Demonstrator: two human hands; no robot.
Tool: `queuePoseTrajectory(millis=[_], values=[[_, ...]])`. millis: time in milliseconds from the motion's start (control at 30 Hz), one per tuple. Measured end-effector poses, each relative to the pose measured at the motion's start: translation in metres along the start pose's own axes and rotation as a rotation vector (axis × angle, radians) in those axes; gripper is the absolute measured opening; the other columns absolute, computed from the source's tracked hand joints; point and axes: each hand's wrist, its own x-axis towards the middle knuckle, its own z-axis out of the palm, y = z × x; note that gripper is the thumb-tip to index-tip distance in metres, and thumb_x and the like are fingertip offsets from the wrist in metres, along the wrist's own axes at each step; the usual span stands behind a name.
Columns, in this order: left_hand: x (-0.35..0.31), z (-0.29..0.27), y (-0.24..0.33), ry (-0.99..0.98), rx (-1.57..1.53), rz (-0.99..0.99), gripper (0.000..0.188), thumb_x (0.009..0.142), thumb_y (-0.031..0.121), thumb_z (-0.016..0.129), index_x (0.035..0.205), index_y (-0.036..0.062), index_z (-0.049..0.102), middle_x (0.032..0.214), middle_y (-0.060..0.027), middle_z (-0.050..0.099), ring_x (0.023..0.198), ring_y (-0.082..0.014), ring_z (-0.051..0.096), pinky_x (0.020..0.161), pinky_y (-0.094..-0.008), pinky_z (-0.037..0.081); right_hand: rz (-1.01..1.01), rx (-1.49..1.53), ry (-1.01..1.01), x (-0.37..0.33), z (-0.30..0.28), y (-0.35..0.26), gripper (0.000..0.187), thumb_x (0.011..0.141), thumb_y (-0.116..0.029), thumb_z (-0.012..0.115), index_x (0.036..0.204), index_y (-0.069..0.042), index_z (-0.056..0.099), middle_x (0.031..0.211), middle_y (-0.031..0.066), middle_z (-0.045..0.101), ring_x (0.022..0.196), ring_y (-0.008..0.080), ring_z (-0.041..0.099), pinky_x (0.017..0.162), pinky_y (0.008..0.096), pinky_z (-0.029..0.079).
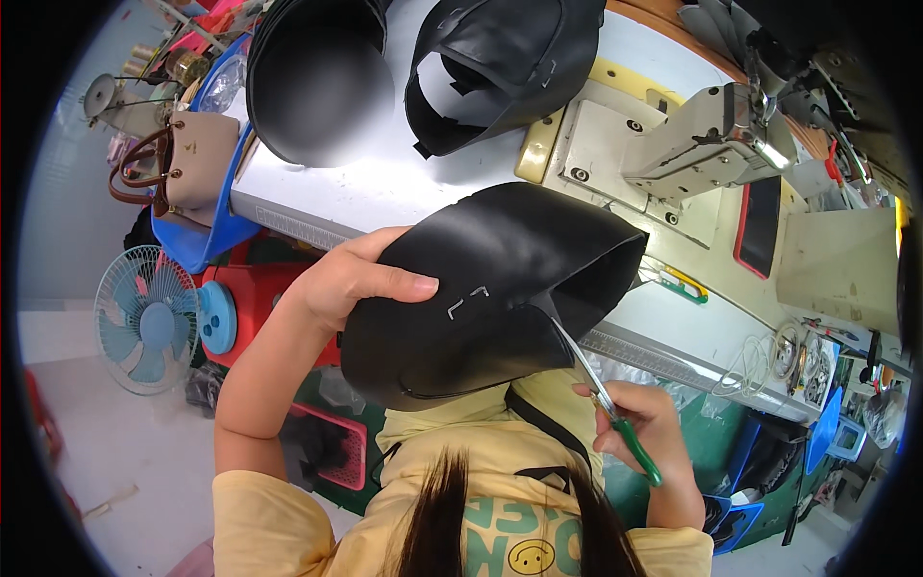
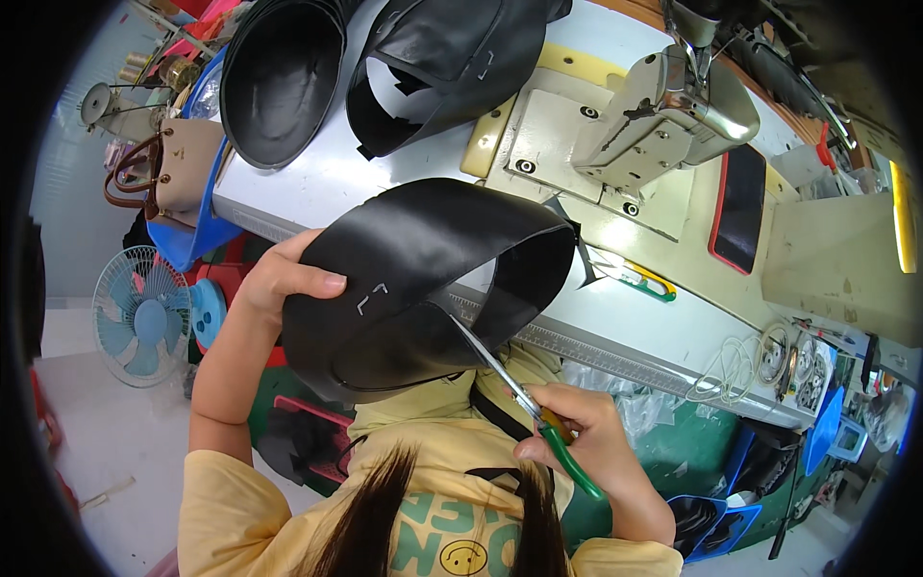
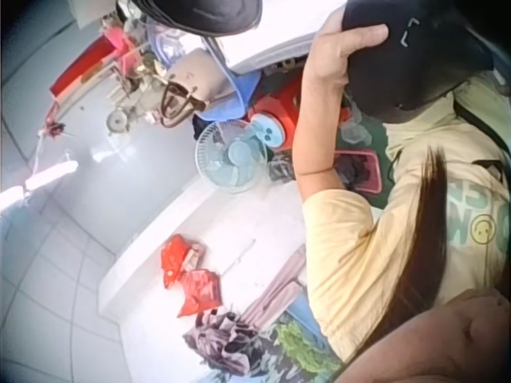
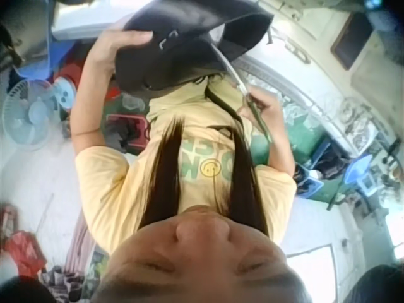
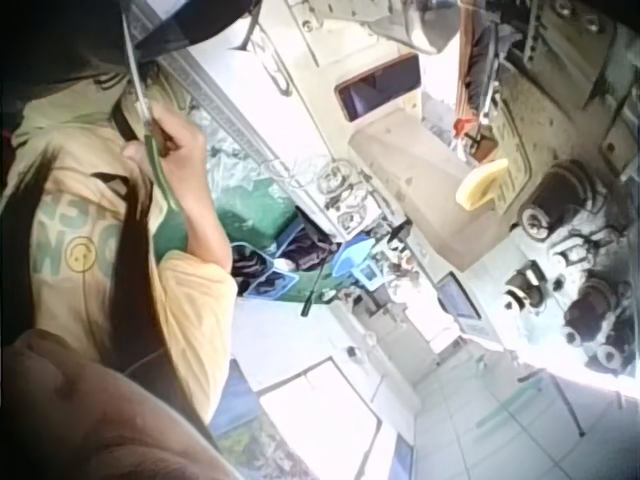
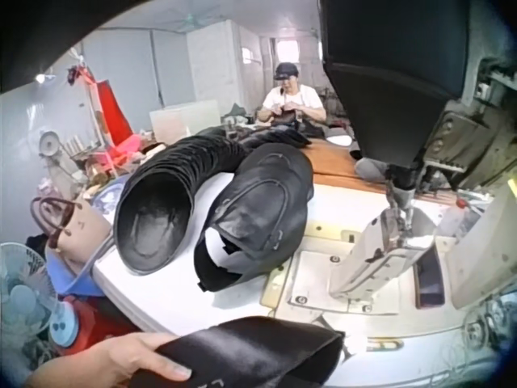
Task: The person uses green-handled scissors to trim the edges of a black leather boot upper. They hold the boot in their left hand and carefully cut along the seams and edges, removing excess material. The person repeatedly rotates the boot to access different sections and continues trimming throughout the clip.
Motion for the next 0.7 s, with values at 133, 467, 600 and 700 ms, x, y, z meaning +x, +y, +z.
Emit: queuePoseTrajectory(millis=[133, 467, 600, 700], values=[[-0.004, 0.011, 0.005, 0.04, 0.154, -0.042, 0.052, 0.073, 0.001, 0.065, 0.122, -0.0038, 0.048, 0.107, -0.0112, 0.058, 0.095, -0.0174, 0.056, 0.083, -0.0286, 0.045, -0.036, -0.029, 0.01, 0.003, 0.002, 0.0, 0.052, 0.062, -0.031, 0.08, 0.099, -0.001, 0.061, 0.063, 0.0021, 0.044, 0.055, 0.0103, 0.038, 0.05, 0.0237, 0.028], [-0.001, 0.006, -0.001, -0.028, 0.121, -0.083, 0.05, 0.074, 0.001, 0.066, 0.121, -0.0024, 0.049, 0.108, -0.009, 0.059, 0.098, -0.0154, 0.055, 0.085, -0.0272, 0.044, 0.181, 0.227, -0.157, -0.003, -0.003, -0.018, 0.057, 0.066, -0.034, 0.078, 0.109, -0.001, 0.06, 0.065, -0.0046, 0.045, 0.059, 0.0043, 0.038, 0.053, 0.0194, 0.031], [0.0, 0.005, -0.004, -0.023, 0.157, -0.073, 0.049, 0.074, 0.001, 0.066, 0.121, -0.0023, 0.05, 0.108, -0.0082, 0.059, 0.098, -0.015, 0.055, 0.085, -0.0267, 0.043, 0.228, 0.218, -0.163, -0.003, -0.004, -0.016, 0.059, 0.065, -0.031, 0.079, 0.112, -0.001, 0.059, 0.066, -0.0048, 0.046, 0.061, 0.0039, 0.039, 0.055, 0.0191, 0.033], [0.0, 0.003, -0.003, -0.063, 0.16, -0.09, 0.049, 0.074, 0.001, 0.066, 0.12, -0.002, 0.051, 0.108, -0.0079, 0.059, 0.098, -0.0149, 0.055, 0.085, -0.0267, 0.043, 0.199, 0.092, -0.166, -0.008, -0.01, -0.011, 0.058, 0.064, -0.028, 0.08, 0.111, -0.001, 0.059, 0.066, -0.0023, 0.046, 0.06, 0.0052, 0.04, 0.055, 0.0206, 0.034]])
